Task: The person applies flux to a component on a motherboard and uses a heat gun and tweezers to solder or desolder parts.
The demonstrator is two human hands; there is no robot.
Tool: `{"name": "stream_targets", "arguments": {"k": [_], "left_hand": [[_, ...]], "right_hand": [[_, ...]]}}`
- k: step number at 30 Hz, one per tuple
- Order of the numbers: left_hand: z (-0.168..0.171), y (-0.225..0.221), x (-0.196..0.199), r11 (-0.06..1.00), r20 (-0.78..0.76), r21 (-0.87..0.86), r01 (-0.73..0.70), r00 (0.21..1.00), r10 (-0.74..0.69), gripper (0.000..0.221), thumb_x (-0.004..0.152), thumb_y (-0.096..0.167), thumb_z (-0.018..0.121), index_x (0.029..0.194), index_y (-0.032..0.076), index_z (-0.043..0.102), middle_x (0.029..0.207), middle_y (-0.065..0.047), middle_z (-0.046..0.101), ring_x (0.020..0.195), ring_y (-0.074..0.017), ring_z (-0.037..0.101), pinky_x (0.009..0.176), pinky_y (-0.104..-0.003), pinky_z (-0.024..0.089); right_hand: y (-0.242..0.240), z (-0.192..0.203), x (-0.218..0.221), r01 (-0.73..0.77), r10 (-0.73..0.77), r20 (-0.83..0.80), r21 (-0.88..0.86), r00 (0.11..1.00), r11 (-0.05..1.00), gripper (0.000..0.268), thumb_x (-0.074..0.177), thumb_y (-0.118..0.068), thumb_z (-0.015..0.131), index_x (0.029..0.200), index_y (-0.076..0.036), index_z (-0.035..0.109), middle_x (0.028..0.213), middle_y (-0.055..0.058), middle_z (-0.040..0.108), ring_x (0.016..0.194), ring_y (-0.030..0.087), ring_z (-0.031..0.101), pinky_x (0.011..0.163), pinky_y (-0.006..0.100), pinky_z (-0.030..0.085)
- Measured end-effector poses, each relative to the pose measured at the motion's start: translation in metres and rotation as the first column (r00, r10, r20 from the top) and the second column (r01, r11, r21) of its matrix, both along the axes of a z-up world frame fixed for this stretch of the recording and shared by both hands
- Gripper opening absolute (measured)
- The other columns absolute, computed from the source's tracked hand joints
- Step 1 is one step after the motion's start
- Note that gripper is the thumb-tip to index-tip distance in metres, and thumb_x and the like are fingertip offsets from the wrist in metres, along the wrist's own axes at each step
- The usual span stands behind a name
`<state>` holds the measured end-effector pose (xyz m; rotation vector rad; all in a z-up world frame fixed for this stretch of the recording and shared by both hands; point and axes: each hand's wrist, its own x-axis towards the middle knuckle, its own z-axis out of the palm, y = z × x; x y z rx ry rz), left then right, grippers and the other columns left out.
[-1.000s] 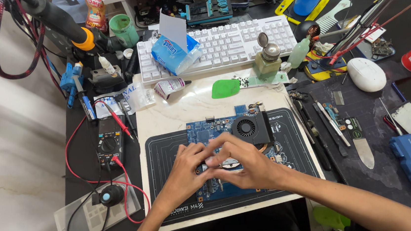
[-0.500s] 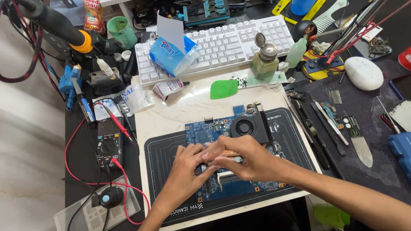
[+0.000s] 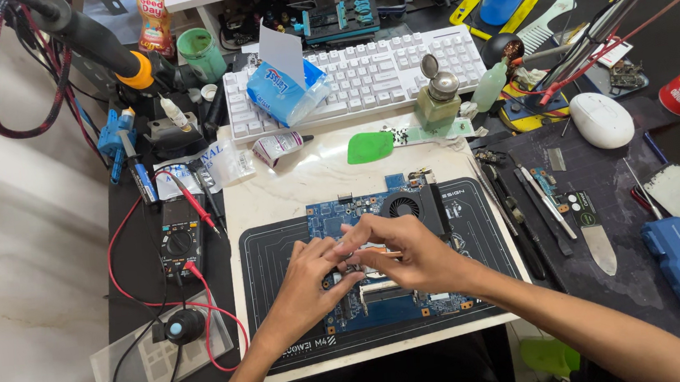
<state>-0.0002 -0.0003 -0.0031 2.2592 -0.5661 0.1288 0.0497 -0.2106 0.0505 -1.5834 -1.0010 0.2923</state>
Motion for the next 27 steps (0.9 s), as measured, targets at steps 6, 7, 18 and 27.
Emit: {"name": "stream_targets", "arguments": {"k": [6, 7, 18, 27], "left_hand": [[-0.0022, 0.0013, 0.0006, 1.0, -0.022, -0.01, -0.007, 1.0, 0.007, 0.03, 0.081, 0.025, 0.078, 0.102, 0.005, 0.072, 0.088, -0.004, 0.058, 0.082, -0.0228, 0.05, 0.081, -0.038, 0.038], [-0.0028, 0.0012, 0.0007, 1.0, -0.03, -0.002, -0.011, 1.0, 0.011, 0.029, 0.082, 0.027, 0.079, 0.1, 0.005, 0.072, 0.088, -0.004, 0.059, 0.083, -0.0227, 0.05, 0.081, -0.038, 0.038], [-0.0029, 0.0014, -0.0015, 0.999, -0.031, -0.044, -0.009, 1.0, 0.007, 0.028, 0.083, 0.026, 0.078, 0.101, 0.005, 0.071, 0.09, -0.003, 0.06, 0.084, -0.0214, 0.05, 0.082, -0.038, 0.038], [-0.0037, 0.0002, 0.0004, 1.0, 0.055, -0.017, -0.007, 0.998, 0.008, 0.035, 0.084, 0.027, 0.08, 0.108, 0.003, 0.073, 0.086, -0.006, 0.056, 0.083, -0.0229, 0.049, 0.079, -0.039, 0.037]], "right_hand": [[0.0021, -0.0013, -0.0052, 0.125, -0.1, 0.159, -0.157, 0.982, 0.98, 0.019, 0.085, -0.005, 0.085, 0.096, -0.002, 0.07, 0.097, 0.012, 0.072, 0.095, 0.025, 0.073, 0.091, 0.039, 0.057], [0.0015, -0.0011, -0.0048, 0.093, -0.078, 0.15, -0.1, 0.986, 0.991, 0.017, 0.087, -0.004, 0.082, 0.097, -0.002, 0.069, 0.098, 0.011, 0.073, 0.097, 0.025, 0.075, 0.101, 0.041, 0.054], [-0.0012, 0.0052, -0.002, 0.023, -0.014, 0.163, -0.051, 0.986, 0.998, 0.023, 0.085, -0.006, 0.081, 0.098, -0.001, 0.063, 0.111, 0.014, 0.067, 0.105, 0.026, 0.07, 0.099, 0.04, 0.054], [-0.0037, 0.0042, 0.0035, -0.075, 0.073, -0.029, -0.067, 0.997, 0.995, 0.022, 0.095, 0.005, 0.065, 0.116, -0.001, 0.065, 0.107, 0.009, 0.076, 0.103, 0.021, 0.077, 0.126, 0.043, 0.035]]}}
